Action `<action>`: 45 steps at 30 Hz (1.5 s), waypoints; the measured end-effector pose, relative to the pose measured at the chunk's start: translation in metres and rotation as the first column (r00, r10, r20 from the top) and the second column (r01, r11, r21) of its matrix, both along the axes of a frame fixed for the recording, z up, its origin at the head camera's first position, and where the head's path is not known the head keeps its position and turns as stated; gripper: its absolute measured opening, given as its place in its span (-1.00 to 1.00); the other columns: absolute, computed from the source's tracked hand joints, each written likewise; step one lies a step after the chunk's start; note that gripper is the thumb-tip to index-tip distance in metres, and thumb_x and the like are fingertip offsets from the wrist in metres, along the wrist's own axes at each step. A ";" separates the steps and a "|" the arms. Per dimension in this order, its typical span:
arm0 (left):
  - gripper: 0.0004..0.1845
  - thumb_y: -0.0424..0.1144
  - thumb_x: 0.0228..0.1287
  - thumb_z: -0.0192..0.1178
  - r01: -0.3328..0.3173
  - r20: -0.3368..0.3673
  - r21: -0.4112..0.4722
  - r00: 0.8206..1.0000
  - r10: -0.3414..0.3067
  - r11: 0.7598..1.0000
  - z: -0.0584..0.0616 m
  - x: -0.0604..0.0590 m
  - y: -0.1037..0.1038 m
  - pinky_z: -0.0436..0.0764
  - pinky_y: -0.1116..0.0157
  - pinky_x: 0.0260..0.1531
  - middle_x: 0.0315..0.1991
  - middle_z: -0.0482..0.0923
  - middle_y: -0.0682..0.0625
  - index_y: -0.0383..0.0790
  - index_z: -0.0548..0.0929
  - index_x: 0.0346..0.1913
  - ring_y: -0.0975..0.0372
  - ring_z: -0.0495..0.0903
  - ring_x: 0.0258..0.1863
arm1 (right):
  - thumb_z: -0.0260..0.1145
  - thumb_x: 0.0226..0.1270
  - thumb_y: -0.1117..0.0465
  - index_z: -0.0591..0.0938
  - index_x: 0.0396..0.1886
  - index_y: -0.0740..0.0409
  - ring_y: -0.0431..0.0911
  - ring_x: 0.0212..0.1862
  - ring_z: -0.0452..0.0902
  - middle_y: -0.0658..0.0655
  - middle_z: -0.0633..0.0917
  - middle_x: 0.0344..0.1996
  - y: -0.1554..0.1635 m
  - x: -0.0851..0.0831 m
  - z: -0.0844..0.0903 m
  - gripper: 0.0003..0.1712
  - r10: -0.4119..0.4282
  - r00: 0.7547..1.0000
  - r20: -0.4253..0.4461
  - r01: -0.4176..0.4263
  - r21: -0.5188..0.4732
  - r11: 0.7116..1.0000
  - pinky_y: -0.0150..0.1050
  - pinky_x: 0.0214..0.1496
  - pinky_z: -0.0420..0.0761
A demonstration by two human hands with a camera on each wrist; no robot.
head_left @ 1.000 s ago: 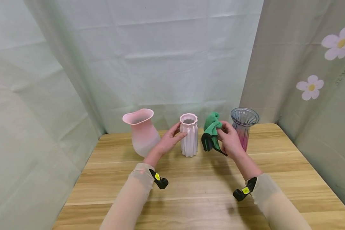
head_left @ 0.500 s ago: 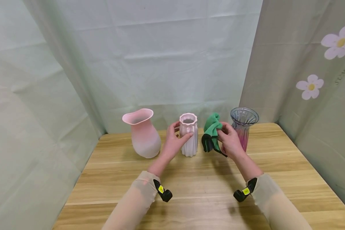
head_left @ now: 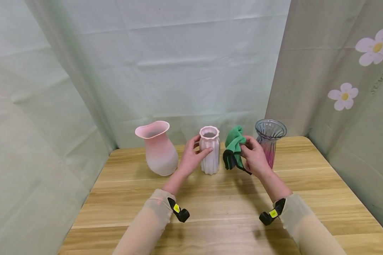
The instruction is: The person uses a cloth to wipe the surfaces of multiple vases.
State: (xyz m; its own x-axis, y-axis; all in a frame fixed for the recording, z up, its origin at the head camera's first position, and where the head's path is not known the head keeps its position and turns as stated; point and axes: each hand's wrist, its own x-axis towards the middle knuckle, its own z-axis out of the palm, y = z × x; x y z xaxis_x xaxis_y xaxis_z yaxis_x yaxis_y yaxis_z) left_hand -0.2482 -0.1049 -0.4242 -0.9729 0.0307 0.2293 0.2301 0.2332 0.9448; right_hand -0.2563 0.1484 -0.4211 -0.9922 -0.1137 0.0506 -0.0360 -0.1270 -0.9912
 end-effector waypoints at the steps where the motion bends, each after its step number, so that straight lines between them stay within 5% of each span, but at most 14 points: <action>1: -0.21 -0.10 0.30 0.46 0.025 -0.002 0.002 1.000 -0.025 1.000 -0.002 -0.002 -0.003 0.51 0.06 0.28 0.42 0.29 -0.14 -0.21 0.33 0.49 -0.01 0.38 0.36 | 0.20 0.61 0.14 0.52 0.12 -0.05 -0.22 -0.22 0.71 0.03 0.58 -0.09 0.000 0.000 0.000 -0.81 0.002 1.000 0.001 -0.002 0.001 1.000 -0.37 -0.80 0.21; 4: -0.24 -0.11 0.34 0.42 0.104 0.014 0.029 0.994 -0.104 0.994 -0.007 -0.010 -0.012 0.48 0.04 0.31 0.46 0.32 -0.13 -0.15 0.35 0.52 -0.01 0.35 0.42 | 0.18 0.61 0.20 0.54 0.09 -0.02 -0.20 -0.19 0.71 0.03 0.58 -0.09 -0.003 0.000 -0.001 -0.84 -0.007 1.000 -0.026 0.007 -0.012 1.000 -0.42 -0.69 0.39; 7: -0.27 -0.16 0.40 0.36 0.159 0.039 0.057 0.986 -0.162 0.986 -0.010 -0.015 -0.022 0.44 0.05 0.34 0.48 0.35 -0.10 -0.10 0.32 0.55 0.04 0.34 0.44 | 0.17 0.60 0.30 0.55 0.06 0.08 -0.20 -0.11 0.67 0.06 0.57 -0.08 -0.006 -0.003 -0.004 -0.84 -0.014 0.997 -0.073 0.011 -0.041 0.999 -0.42 -0.32 0.64; 11: -0.27 -0.18 0.45 0.31 0.203 0.069 0.081 0.975 -0.209 0.976 -0.012 -0.020 -0.030 0.40 0.08 0.37 0.48 0.35 -0.09 -0.08 0.28 0.58 0.08 0.34 0.44 | 0.14 0.58 0.40 0.52 0.09 0.24 -0.17 -0.04 0.59 0.10 0.57 -0.07 -0.012 -0.006 -0.005 -0.81 -0.021 0.993 -0.112 0.014 -0.058 0.998 -0.32 0.00 0.68; 20: -0.25 -0.12 0.45 0.31 0.223 0.093 0.096 0.968 -0.232 0.970 -0.014 -0.022 -0.033 0.40 0.11 0.37 0.50 0.32 -0.06 -0.01 0.24 0.60 0.09 0.34 0.44 | 0.16 0.56 0.39 0.46 0.19 0.43 -0.19 -0.02 0.55 0.12 0.56 -0.05 -0.036 -0.012 0.003 -0.70 0.000 0.990 -0.139 -0.001 -0.011 1.000 -0.35 0.00 0.66; 31: -0.27 -0.08 0.45 0.30 0.213 0.094 0.075 0.971 -0.219 0.974 -0.014 -0.020 -0.033 0.42 0.09 0.36 0.48 0.35 -0.03 0.05 0.27 0.59 0.11 0.35 0.43 | 0.24 0.54 0.31 0.45 0.40 0.31 -0.04 0.16 0.48 0.27 0.53 0.20 -0.054 -0.016 0.010 -0.50 0.084 0.987 -0.139 -0.085 0.001 0.996 -0.27 0.01 0.63; 45: -0.24 0.03 0.40 0.33 0.207 0.115 0.056 0.970 -0.212 0.977 -0.013 -0.020 -0.032 0.41 0.10 0.37 0.48 0.34 0.02 0.10 0.28 0.59 0.13 0.34 0.44 | 0.26 0.52 0.28 0.59 0.08 0.32 -0.13 -0.10 0.53 0.09 0.60 -0.13 -0.060 -0.017 0.015 -0.75 -0.038 0.998 -0.042 0.039 0.042 0.998 -0.32 -0.19 0.63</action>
State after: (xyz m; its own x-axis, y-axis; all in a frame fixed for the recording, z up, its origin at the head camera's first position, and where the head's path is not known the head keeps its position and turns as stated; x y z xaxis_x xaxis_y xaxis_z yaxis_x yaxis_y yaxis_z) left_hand -0.2682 -0.1373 -0.4376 -0.9663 0.2295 0.1168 0.1537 0.1502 0.9766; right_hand -0.2736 0.0884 -0.4060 -0.9931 -0.0783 0.0873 -0.0808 -0.0818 -0.9934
